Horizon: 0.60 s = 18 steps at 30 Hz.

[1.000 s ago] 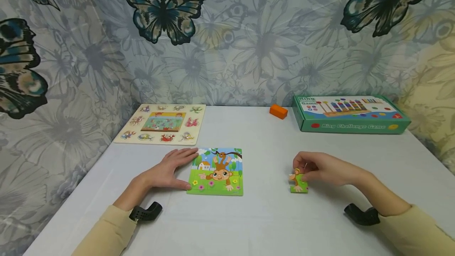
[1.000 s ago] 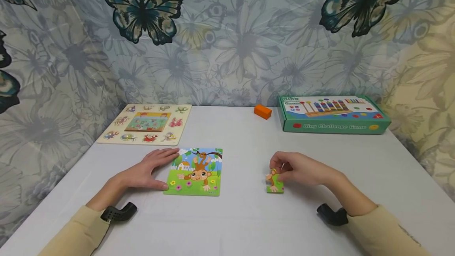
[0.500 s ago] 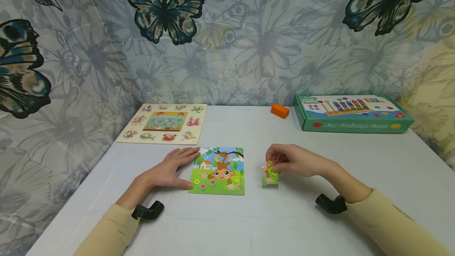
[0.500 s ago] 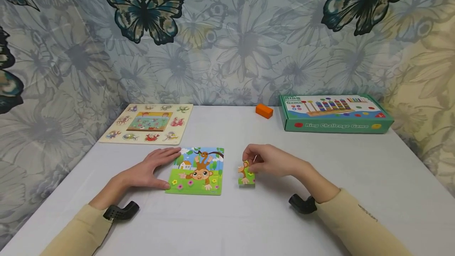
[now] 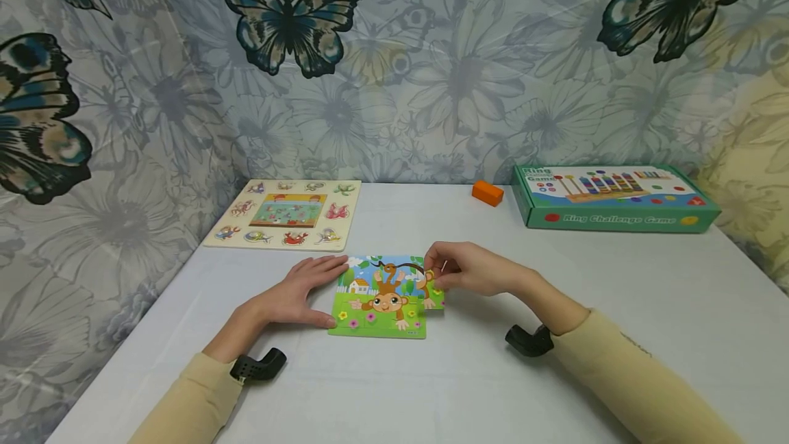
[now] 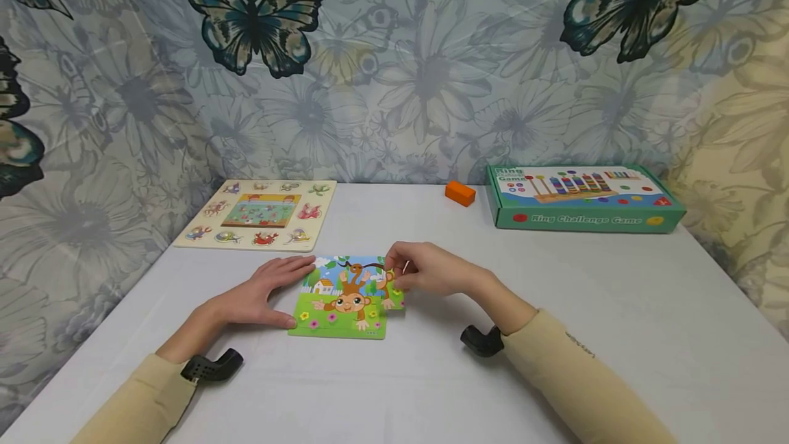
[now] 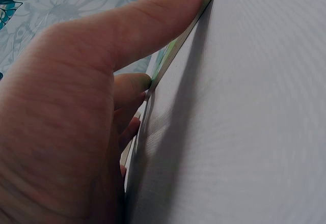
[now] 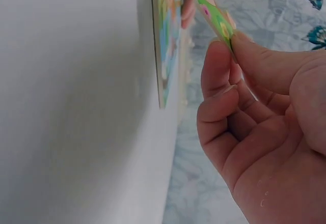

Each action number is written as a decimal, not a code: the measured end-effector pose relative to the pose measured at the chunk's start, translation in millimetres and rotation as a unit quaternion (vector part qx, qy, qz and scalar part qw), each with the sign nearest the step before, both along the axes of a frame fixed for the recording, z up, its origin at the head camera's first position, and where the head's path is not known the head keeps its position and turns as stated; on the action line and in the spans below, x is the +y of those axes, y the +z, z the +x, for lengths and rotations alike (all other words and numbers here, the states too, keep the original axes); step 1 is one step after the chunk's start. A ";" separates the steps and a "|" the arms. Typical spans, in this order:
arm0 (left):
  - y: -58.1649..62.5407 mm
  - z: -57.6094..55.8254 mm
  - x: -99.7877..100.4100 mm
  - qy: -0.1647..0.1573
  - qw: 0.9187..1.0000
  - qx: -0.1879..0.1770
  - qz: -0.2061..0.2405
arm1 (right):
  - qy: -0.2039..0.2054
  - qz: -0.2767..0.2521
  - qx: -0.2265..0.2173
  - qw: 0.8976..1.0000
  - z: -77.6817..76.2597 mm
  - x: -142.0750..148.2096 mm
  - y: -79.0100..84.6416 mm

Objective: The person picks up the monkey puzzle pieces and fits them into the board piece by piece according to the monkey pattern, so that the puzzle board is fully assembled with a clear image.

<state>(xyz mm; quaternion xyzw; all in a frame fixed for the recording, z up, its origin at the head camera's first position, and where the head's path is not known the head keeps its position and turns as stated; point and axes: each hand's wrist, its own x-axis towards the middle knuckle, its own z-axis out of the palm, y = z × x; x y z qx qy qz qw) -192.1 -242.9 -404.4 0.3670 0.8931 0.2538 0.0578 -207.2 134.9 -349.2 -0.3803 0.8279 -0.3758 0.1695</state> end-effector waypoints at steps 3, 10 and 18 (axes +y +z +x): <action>-1.1 -0.6 -0.2 0.000 1.000 0.002 0.000 | 0.005 -0.001 -0.008 1.000 -1.4 -9.1 -1.5; 0.8 -2.2 1.2 -0.005 1.000 0.000 0.003 | 0.011 0.011 -0.012 1.000 -2.2 -25.1 -9.3; 2.2 -3.2 0.8 -0.004 1.000 0.004 -0.001 | 0.017 0.022 -0.003 1.000 2.4 -37.2 -13.8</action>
